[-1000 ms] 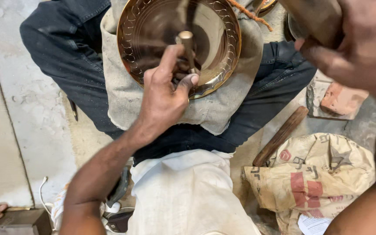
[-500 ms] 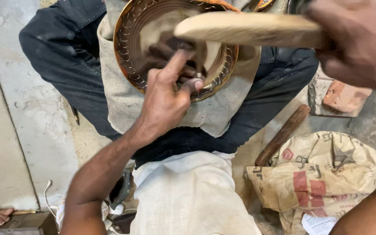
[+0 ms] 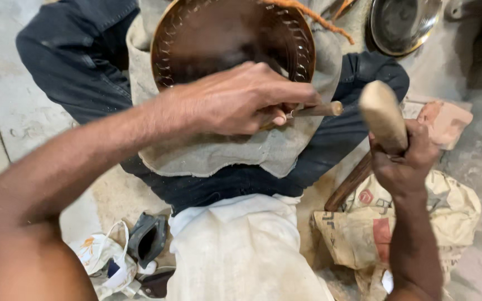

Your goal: The person sits cross-legged on the floor with a brass plate resting on a cloth pad on their lap. They hold a small punch against the plate's surface and strike it with a wooden mallet, working around the plate to hammer a decorative pattern, occasionally repositioning the plate and the punch.

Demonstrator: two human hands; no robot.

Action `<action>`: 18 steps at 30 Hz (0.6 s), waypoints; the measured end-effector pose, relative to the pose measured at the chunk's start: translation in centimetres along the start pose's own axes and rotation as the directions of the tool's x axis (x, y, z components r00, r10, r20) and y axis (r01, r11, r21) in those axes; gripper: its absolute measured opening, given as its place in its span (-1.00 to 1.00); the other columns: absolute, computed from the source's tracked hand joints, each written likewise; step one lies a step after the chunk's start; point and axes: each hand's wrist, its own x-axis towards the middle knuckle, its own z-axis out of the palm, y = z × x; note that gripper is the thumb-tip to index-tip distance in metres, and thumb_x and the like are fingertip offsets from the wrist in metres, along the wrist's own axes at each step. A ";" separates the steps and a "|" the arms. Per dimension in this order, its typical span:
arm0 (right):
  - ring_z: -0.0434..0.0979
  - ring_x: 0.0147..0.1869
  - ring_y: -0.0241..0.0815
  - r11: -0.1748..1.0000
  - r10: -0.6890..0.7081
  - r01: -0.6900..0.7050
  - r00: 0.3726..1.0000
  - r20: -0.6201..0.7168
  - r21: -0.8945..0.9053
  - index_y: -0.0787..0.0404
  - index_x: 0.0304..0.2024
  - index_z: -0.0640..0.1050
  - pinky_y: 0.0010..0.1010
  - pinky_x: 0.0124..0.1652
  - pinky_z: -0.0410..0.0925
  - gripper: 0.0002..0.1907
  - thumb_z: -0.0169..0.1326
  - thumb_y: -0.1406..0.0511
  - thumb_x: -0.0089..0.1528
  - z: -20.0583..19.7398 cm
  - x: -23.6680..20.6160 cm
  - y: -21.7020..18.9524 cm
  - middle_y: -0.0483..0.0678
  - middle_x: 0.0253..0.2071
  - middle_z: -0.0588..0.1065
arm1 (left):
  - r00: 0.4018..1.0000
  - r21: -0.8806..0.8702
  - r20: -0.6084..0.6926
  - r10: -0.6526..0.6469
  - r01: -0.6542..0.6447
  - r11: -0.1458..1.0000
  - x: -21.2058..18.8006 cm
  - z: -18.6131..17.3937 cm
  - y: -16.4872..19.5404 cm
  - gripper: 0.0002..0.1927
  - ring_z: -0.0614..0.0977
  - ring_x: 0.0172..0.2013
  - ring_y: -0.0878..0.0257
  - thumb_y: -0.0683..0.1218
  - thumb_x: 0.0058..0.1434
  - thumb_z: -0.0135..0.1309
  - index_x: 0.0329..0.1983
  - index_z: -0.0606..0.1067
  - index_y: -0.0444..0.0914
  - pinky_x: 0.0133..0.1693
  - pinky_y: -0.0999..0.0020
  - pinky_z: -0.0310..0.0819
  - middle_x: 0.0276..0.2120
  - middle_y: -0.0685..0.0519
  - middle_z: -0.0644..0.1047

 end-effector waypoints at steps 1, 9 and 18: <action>0.54 -0.28 -0.15 0.999 -0.020 0.019 0.999 -0.032 -0.034 0.28 0.01 0.44 -0.33 -0.24 0.41 -0.62 0.40 0.41 0.31 0.3 -0.4 0.1 0.06 -0.28 0.49 | 0.999 0.019 0.045 -0.001 0.000 1.000 0.3 -0.1 0.1 -0.54 0.68 -0.32 -0.04 -0.30 0.21 0.12 0.19 0.42 -0.23 -0.36 0.01 0.42 -0.30 -0.12 0.63; 0.52 -0.15 -0.23 0.879 0.227 -0.105 0.950 -0.213 0.466 0.32 0.05 0.39 -0.48 -0.09 0.42 -0.66 0.32 0.42 0.42 0.7 0.3 0.5 -0.01 -0.10 0.46 | 0.980 0.153 0.198 0.026 -0.058 0.987 1.7 -0.6 0.9 -0.73 0.65 -0.32 -0.08 -0.25 0.20 0.11 -0.04 0.39 -0.26 -0.38 -0.01 0.40 -0.37 -0.07 0.62; 0.53 -0.36 -0.19 0.928 -0.370 0.362 0.920 0.126 0.081 0.39 -0.08 0.47 -0.45 -0.35 0.42 -0.79 0.24 0.53 0.32 -3.1 9.0 2.8 0.10 -0.32 0.52 | 0.975 0.121 -0.103 -0.198 0.210 0.970 -0.5 2.1 1.5 -0.44 0.71 -0.42 0.17 -0.41 0.19 0.02 0.24 0.45 -0.16 -0.43 0.20 0.55 -0.38 0.00 0.65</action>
